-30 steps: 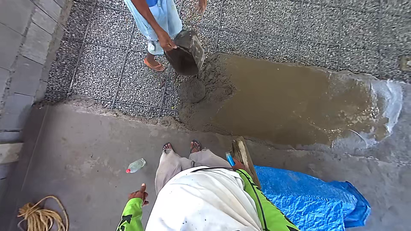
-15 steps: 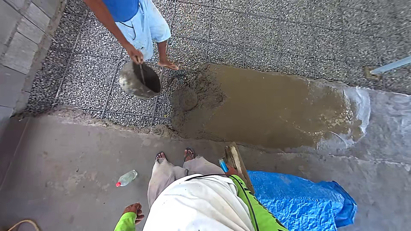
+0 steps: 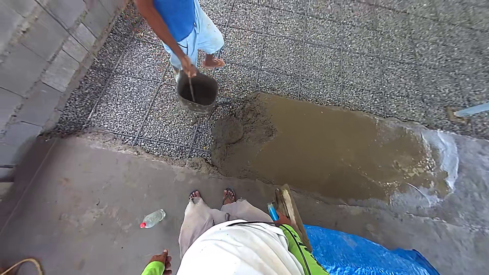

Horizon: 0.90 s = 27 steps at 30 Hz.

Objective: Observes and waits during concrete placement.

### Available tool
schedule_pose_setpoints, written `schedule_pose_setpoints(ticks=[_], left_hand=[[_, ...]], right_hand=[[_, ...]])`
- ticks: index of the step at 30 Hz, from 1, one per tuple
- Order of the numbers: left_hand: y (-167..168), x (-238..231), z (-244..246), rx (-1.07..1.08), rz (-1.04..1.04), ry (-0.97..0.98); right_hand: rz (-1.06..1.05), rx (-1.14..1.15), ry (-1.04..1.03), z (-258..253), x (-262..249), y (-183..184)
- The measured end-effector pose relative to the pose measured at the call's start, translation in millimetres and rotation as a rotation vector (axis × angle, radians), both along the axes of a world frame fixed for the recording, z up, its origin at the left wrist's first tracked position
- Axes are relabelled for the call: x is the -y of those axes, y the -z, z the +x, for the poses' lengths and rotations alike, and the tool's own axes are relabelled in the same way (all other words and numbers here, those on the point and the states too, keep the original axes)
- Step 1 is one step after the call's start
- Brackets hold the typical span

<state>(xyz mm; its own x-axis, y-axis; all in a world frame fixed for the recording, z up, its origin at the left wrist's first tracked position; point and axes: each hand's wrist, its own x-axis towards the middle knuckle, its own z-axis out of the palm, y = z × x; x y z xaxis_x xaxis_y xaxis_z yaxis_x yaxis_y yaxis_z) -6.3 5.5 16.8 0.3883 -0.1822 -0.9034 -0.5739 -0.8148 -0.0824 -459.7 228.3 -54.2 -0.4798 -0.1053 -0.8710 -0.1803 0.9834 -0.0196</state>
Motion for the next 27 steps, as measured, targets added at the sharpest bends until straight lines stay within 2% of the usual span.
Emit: schedule_pose_setpoints(ticks=[9,14,19,23,27], left_hand=[[13,-4,3,-0.181,-0.006,0.034],[-3,0,-11,-0.1,0.04,0.078],[9,5,-3,-0.027,-0.009,-0.01],[2,6,-7,-0.026,-0.106,-0.15],[6,6,-8,-0.008,-0.02,-0.013]], right_hand=[[-0.026,-0.024,0.014,-4,5,-7],[-0.022,-0.031,-0.002,-8,9,-15],[-0.016,-0.039,-0.004,-9,8,-14],[-0.026,-0.041,0.013,-9,6,-17],[-0.012,-0.034,0.038,-6,0,-13]])
